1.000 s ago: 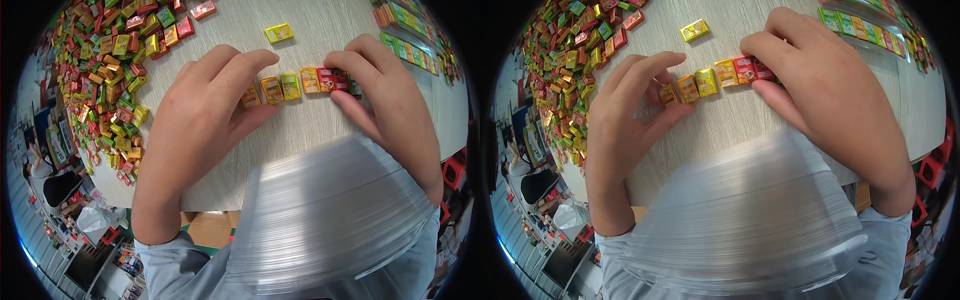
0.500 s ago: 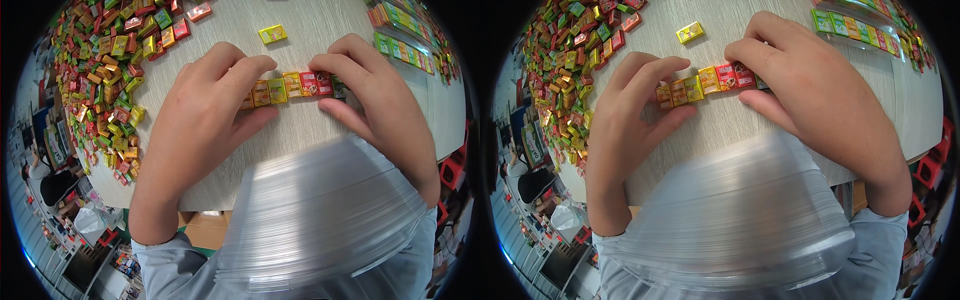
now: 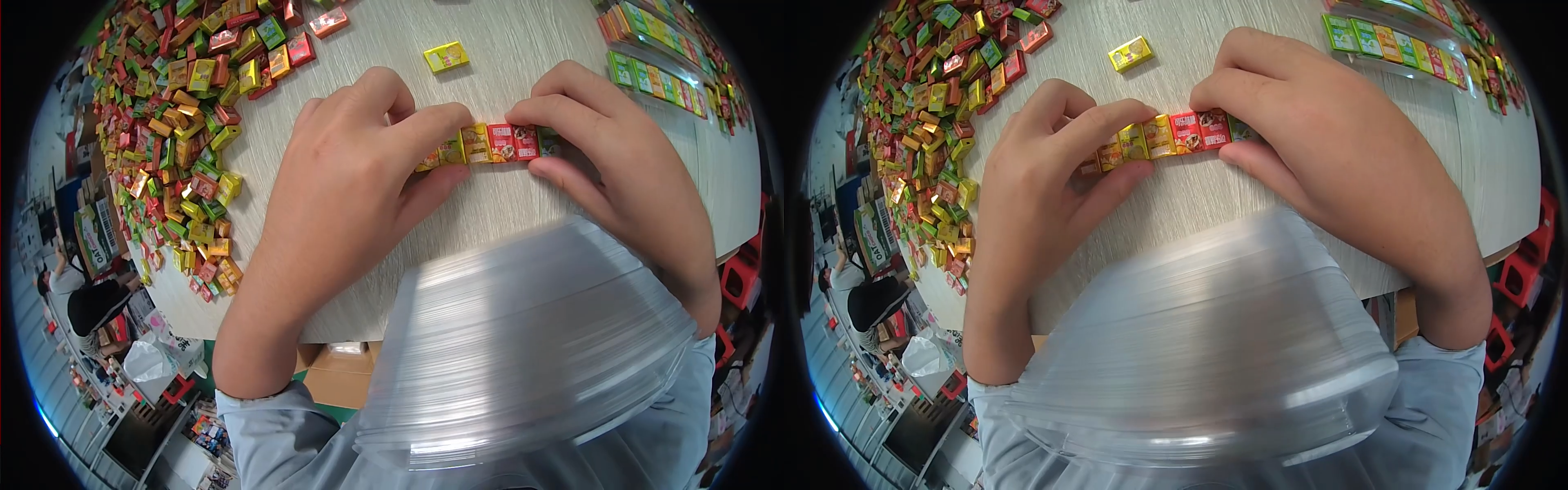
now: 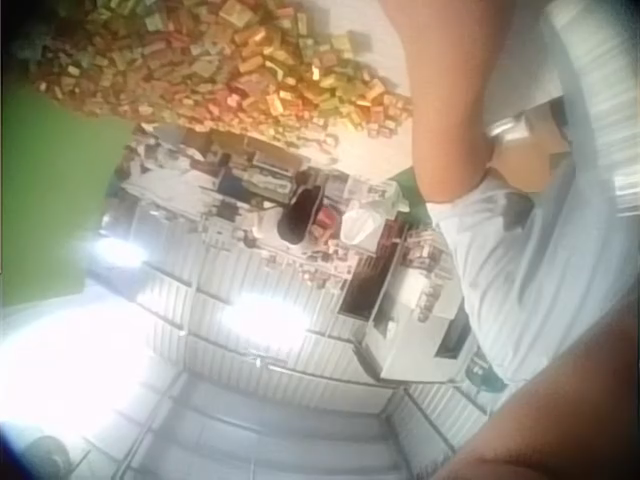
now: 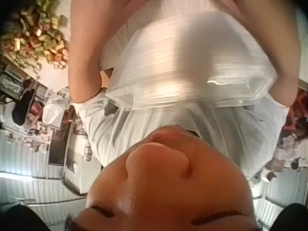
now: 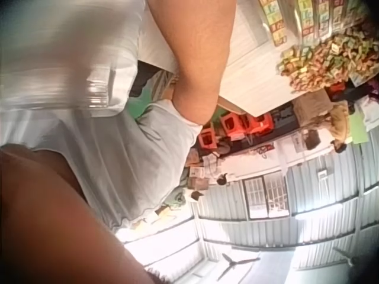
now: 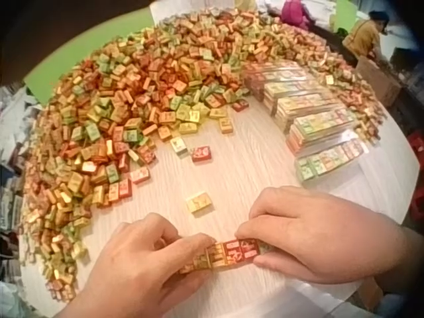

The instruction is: Packing small colorful wrapped boxes into a clear plastic container.

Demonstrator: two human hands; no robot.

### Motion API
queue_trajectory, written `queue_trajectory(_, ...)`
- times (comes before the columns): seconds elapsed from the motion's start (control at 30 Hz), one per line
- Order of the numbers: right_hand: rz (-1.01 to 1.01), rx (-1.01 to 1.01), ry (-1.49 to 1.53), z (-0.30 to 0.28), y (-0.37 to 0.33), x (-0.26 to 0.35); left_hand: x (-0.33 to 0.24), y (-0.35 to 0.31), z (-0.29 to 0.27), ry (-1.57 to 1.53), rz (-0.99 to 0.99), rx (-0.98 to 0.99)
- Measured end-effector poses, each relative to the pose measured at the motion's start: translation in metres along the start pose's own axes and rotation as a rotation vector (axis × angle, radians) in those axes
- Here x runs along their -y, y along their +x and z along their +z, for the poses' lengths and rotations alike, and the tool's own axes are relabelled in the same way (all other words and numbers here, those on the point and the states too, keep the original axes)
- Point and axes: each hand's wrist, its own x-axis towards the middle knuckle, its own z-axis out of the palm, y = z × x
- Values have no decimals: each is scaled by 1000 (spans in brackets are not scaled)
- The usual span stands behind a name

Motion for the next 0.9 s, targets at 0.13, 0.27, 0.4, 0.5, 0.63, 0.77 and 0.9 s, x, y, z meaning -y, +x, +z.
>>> queue_trajectory(0.13, -17, -29, -3, 2, 1, 0, -1, -1, -1, 43, -6, -15)
queue_trajectory(0.27, -13, -76, 18, 1, 2, 5, -2, 0, 1, 47, 25, -66)
queue_trajectory(0.4, -72, -122, -18, 11, 7, 0, 3, -6, 9, 45, 37, -114)
queue_trajectory(0.5, -122, -106, -62, 12, 8, -3, 3, -7, 12, 21, 42, -155)
queue_trajectory(0.63, -170, -120, -99, 11, 14, -6, 0, -5, 7, 29, 47, -203)
queue_trajectory(0.77, -243, -197, -124, -18, 27, 10, -4, 3, -21, 32, 16, -259)
queue_trajectory(0.9, -329, -290, -146, -63, 34, 49, -35, 3, -79, 156, 70, -421)
